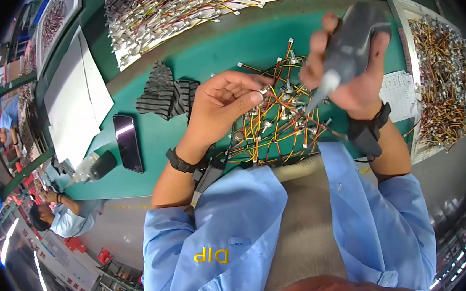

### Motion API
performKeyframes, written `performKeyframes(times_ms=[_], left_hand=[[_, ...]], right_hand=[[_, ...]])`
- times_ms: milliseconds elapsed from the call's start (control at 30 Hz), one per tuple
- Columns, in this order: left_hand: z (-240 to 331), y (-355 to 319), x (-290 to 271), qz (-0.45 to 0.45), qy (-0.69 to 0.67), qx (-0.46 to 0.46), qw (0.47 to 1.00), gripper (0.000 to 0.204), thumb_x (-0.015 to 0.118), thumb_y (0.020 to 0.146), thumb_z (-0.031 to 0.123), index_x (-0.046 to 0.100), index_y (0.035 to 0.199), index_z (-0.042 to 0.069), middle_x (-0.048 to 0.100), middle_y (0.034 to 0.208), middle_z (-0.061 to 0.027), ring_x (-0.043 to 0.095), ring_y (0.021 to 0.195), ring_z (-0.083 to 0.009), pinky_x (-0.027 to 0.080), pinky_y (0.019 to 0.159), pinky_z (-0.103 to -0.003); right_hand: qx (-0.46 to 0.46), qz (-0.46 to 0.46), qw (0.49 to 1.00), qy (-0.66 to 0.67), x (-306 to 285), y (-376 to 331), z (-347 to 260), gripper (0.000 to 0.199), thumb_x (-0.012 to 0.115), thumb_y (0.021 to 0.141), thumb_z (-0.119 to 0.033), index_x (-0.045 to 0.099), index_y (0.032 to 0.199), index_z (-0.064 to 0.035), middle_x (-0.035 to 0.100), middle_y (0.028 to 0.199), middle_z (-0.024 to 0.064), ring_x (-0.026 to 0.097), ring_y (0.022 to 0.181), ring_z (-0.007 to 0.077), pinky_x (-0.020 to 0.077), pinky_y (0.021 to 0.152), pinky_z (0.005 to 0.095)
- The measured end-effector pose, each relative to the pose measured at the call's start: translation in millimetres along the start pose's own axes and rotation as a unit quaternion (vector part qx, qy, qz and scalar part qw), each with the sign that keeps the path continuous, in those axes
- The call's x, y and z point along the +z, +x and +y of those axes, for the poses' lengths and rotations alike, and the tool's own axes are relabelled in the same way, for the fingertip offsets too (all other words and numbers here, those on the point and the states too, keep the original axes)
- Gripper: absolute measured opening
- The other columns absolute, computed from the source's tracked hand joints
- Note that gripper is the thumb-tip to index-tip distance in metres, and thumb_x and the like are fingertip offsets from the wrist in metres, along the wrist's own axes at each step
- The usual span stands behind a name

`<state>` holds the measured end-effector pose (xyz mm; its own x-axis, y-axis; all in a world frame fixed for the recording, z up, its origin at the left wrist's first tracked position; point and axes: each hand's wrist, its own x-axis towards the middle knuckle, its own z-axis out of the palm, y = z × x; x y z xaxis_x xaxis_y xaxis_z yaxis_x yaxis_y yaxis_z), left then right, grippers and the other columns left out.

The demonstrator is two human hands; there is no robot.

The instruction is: The person picks up a wire assembly from a pile, applies liquid from a squeeze bottle to the metal component, and places it onto a white board. This process is repeated for several assemblies, occasionally moving a cloth to reach more items.

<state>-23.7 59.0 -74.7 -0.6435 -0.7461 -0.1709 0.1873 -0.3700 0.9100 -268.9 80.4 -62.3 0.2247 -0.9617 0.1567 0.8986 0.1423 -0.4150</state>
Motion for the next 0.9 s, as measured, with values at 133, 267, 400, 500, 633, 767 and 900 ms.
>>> performKeyframes(times_ms=[133,267,400,500,633,767,900], left_hand=[[-12.7,2.8,-5.4,-0.010,-0.048,0.040,0.998,0.015,0.058,0.090,-0.006,0.058,0.104,-0.001,0.064,0.113,-0.0178,0.064,0.101,-0.0188,0.052,0.089,-0.031],[-13.0,3.1,-4.6,-0.002,-0.163,0.034,0.986,0.022,0.060,0.089,-0.006,0.056,0.110,-0.001,0.064,0.114,-0.0176,0.064,0.102,-0.0184,0.051,0.090,-0.030],[-16.8,2.0,-10.9,-0.017,-0.124,0.031,0.992,0.028,0.061,0.088,-0.005,0.054,0.115,0.000,0.065,0.112,-0.0168,0.064,0.103,-0.0178,0.051,0.091,-0.030],[-16.3,1.1,-15.2,-0.019,-0.108,0.020,0.994,0.029,0.060,0.089,-0.003,0.053,0.117,0.002,0.064,0.112,-0.0173,0.063,0.103,-0.0194,0.051,0.091,-0.033],[-14.9,0.9,-15.8,-0.027,-0.097,0.008,0.995,0.030,0.060,0.089,-0.003,0.052,0.118,0.002,0.064,0.112,-0.0183,0.063,0.103,-0.0203,0.051,0.090,-0.033],[-16.7,1.1,-16.4,-0.028,-0.094,0.007,0.995,0.031,0.060,0.089,-0.003,0.053,0.118,0.003,0.064,0.113,-0.0189,0.063,0.103,-0.0195,0.052,0.089,-0.032],[-16.3,1.4,-15.1,-0.019,-0.108,0.004,0.994,0.030,0.064,0.087,-0.003,0.056,0.116,0.002,0.066,0.110,-0.0159,0.063,0.101,-0.0171,0.052,0.088,-0.029]], right_hand=[[0.074,-0.037,0.991,-0.107,-1.6,-7.1,23.5,0.071,0.050,0.088,-0.064,0.042,0.122,-0.0032,0.061,0.109,0.0262,0.067,0.093,0.0345,0.0533,0.049,0.0267],[0.102,0.004,0.978,-0.180,7.1,-8.1,29.5,0.070,0.053,0.087,-0.063,0.041,0.123,-0.0040,0.062,0.105,0.0286,0.068,0.088,0.0333,0.0523,0.047,0.0249],[0.047,0.072,0.964,-0.253,3.1,-11.7,18.7,0.072,0.053,0.085,-0.067,0.041,0.121,-0.0063,0.061,0.106,0.0235,0.062,0.070,0.0252,0.0520,0.063,0.0306],[-0.013,0.120,0.944,-0.308,4.5,-9.5,18.9,0.073,0.052,0.084,-0.069,0.041,0.120,-0.0075,0.060,0.108,0.0211,0.057,0.062,0.0207,0.0512,0.069,0.0328],[-0.071,0.157,0.914,-0.366,6.1,-9.9,22.2,0.071,0.052,0.084,-0.068,0.042,0.120,-0.0080,0.060,0.109,0.0222,0.053,0.058,0.0181,0.0494,0.064,0.0310],[-0.070,0.150,0.904,-0.394,4.3,-10.7,23.5,0.070,0.052,0.084,-0.068,0.042,0.120,-0.0082,0.060,0.108,0.0227,0.052,0.058,0.0170,0.0498,0.064,0.0313],[-0.069,0.152,0.902,-0.399,6.3,-9.6,23.9,0.071,0.053,0.084,-0.068,0.042,0.119,-0.0081,0.060,0.108,0.0233,0.052,0.058,0.0170,0.0502,0.065,0.0313]])
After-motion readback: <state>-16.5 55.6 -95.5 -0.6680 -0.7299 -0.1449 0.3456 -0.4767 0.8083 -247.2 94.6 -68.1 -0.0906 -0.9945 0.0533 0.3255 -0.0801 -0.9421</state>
